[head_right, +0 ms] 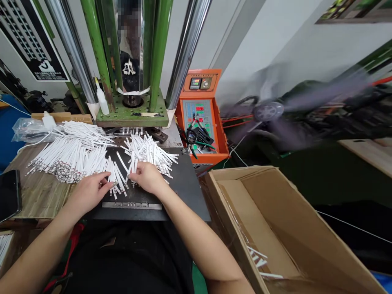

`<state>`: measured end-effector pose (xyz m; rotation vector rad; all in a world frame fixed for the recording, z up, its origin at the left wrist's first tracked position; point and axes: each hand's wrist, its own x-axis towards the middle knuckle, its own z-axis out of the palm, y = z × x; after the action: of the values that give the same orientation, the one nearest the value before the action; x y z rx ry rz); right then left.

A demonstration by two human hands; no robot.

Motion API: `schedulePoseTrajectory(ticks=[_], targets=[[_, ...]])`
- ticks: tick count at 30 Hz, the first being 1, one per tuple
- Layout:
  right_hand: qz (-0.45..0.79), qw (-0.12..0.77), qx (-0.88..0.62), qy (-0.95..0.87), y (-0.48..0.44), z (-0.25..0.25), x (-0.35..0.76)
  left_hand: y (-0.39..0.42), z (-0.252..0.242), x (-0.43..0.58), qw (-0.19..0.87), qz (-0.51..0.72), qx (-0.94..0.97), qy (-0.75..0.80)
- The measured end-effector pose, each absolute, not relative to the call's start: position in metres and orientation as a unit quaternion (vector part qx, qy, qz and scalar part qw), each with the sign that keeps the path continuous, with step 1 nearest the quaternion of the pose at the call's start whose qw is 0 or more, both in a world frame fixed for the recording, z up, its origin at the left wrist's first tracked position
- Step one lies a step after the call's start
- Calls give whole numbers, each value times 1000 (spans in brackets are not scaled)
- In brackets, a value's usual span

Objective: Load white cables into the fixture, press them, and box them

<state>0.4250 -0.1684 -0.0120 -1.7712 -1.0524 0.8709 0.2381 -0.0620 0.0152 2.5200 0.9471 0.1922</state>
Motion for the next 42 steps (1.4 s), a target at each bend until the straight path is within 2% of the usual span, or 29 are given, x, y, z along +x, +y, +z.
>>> schedulePoseTrajectory(ticks=[2, 3, 6, 8, 12, 15, 17, 21, 24, 29, 35, 42], targets=[[382, 449, -688, -423, -164, -13, 424, -66, 17, 243, 196, 97, 920, 326], [392, 460, -672, -428, -162, -14, 423, -68, 14, 247, 232, 116, 912, 317], [384, 482, -641, -457, -158, -15, 421, -69, 1, 261, 456, 151, 829, 286], [376, 483, -630, -478, -161, -14, 420, -68, -6, 266, 568, 159, 759, 276], [302, 474, -651, -511, -185, -4, 417, -69, -2, 258, 624, 193, 698, 293], [186, 496, -669, -522, -211, -2, 416, -76, 7, 245, 608, 223, 714, 268], [156, 489, -682, -521, -224, -8, 416, -82, 7, 243, 587, 197, 751, 229], [156, 441, -709, -528, -239, -26, 416, -93, -3, 248, 489, 135, 849, 148], [156, 465, -685, -538, -248, -26, 410, -97, -2, 245, 421, 169, 883, 121], [157, 477, -663, -554, -254, -21, 391, -95, 8, 223, 401, 158, 890, 152], [93, 481, -631, -602, -250, -32, 382, -97, -5, 215, 316, 193, 924, 94], [27, 430, -617, -659, -252, -42, 375, -99, -4, 218, 264, 234, 935, 34]])
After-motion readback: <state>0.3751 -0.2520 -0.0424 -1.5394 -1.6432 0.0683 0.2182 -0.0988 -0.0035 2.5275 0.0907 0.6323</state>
